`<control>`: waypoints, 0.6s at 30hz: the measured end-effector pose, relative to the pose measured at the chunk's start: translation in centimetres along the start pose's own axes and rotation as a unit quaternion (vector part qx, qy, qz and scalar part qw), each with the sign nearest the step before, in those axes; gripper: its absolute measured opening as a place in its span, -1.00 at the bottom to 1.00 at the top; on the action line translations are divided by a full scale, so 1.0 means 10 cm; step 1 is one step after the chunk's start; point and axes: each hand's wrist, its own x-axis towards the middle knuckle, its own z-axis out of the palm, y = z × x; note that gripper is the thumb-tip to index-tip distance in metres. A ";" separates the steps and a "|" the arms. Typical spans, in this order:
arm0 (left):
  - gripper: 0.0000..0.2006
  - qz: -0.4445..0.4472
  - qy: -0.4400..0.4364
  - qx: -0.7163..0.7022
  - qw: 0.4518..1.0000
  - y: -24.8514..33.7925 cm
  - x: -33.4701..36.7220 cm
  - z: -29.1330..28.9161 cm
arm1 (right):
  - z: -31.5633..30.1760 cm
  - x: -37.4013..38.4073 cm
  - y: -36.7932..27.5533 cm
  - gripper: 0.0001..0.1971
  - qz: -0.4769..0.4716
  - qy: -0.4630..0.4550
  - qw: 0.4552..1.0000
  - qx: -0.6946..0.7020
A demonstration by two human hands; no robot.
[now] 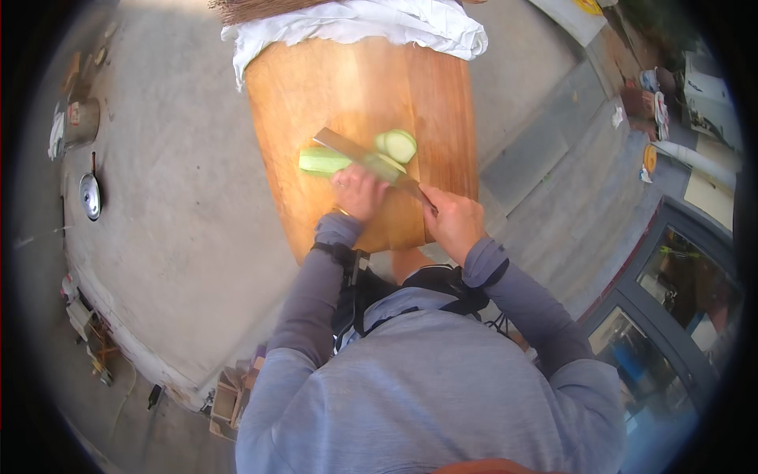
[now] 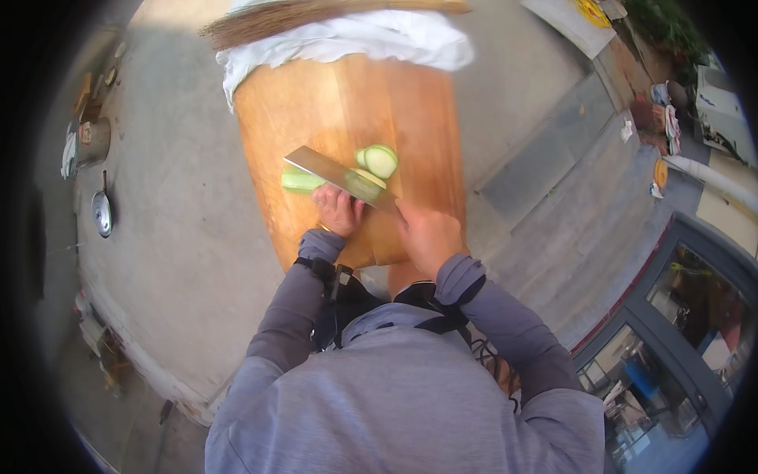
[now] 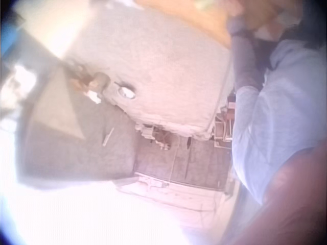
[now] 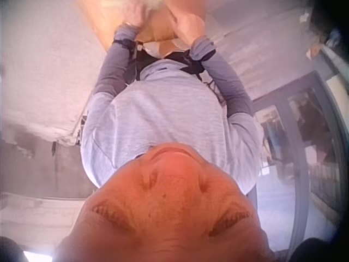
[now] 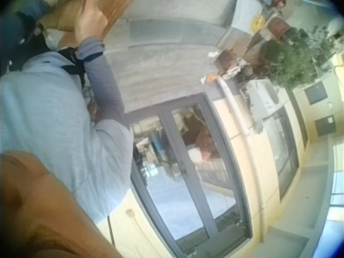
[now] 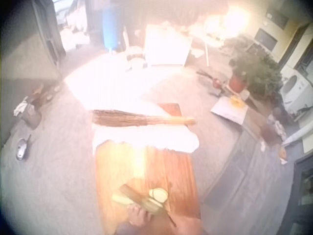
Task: The person washes a vegetable, slices it on a wooden cutting board, and then stirs pieces of meat in a pan on a portable stove.
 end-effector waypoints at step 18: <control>-0.77 0.006 -0.001 0.000 1.000 -0.04 -0.03 0.02 | -0.18 -0.23 -0.02 -0.84 0.002 -0.019 1.000 -0.023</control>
